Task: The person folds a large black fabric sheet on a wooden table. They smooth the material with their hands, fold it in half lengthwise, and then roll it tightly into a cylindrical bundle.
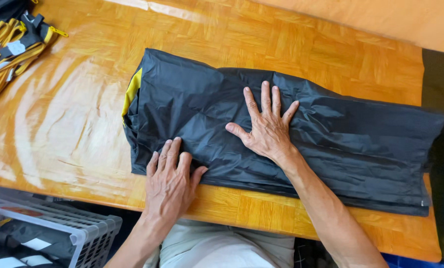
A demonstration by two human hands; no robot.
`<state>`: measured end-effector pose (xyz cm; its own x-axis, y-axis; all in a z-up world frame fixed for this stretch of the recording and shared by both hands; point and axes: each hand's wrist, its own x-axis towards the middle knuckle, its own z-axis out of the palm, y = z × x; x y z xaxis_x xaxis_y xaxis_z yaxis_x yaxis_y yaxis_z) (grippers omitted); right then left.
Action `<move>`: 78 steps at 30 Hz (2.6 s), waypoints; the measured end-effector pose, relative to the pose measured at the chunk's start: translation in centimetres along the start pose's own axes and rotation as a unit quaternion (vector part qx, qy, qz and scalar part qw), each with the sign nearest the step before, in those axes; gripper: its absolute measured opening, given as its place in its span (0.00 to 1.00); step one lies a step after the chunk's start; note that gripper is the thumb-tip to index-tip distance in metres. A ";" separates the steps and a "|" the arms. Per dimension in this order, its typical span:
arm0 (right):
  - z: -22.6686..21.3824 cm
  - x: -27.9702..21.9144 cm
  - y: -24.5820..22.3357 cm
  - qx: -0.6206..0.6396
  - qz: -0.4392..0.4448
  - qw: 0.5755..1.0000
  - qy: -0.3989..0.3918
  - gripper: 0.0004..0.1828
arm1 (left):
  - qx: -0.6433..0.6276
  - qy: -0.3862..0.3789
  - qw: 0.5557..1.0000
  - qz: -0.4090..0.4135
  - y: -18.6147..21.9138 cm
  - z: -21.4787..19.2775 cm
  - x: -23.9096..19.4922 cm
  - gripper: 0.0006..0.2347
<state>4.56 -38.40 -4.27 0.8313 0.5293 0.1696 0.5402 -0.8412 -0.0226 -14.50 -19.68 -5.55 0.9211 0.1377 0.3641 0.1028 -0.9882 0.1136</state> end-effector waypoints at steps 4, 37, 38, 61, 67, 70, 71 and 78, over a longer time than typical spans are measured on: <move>-2.1 -0.3 -0.7 0.067 0.002 0.996 -0.066 0.58 | -0.083 -0.075 0.993 -0.045 -3.2 -1.3 2.8 0.25; -3.8 -0.7 -1.2 0.041 0.033 0.985 -0.164 0.65 | -0.591 -0.061 0.768 -0.239 -17.6 15.8 23.9 0.23; -3.8 -0.7 -1.2 0.044 0.030 0.986 -0.155 0.65 | -0.541 -0.065 0.811 -0.212 -16.8 14.3 23.4 0.23; 0.0 -6.1 -8.4 0.162 -0.398 0.884 0.183 0.13 | -0.527 -0.100 0.837 -0.111 -13.8 7.0 20.6 0.19; -1.5 -5.6 -8.2 0.222 -0.404 0.876 0.141 0.12 | -0.549 -0.088 0.822 -0.123 -14.0 9.0 21.8 0.22; -3.8 -5.2 -7.7 0.297 -0.369 0.880 0.024 0.20 | -0.541 -0.098 0.824 -0.135 -13.8 9.1 21.6 0.22; -4.9 -4.7 -7.6 0.303 -0.340 0.890 0.013 0.24 | -0.538 -0.094 0.827 -0.131 -13.8 9.2 21.6 0.22; -6.8 3.8 -5.7 0.101 -0.188 0.974 0.080 0.40 | -0.525 -0.090 0.841 -0.095 -14.6 9.7 20.7 0.25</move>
<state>3.77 -32.29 3.24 0.5471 0.7586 0.3539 0.8308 -0.5436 -0.1192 6.70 -3.06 -8.65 0.9773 0.1804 0.1111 -0.0459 -0.3318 0.9422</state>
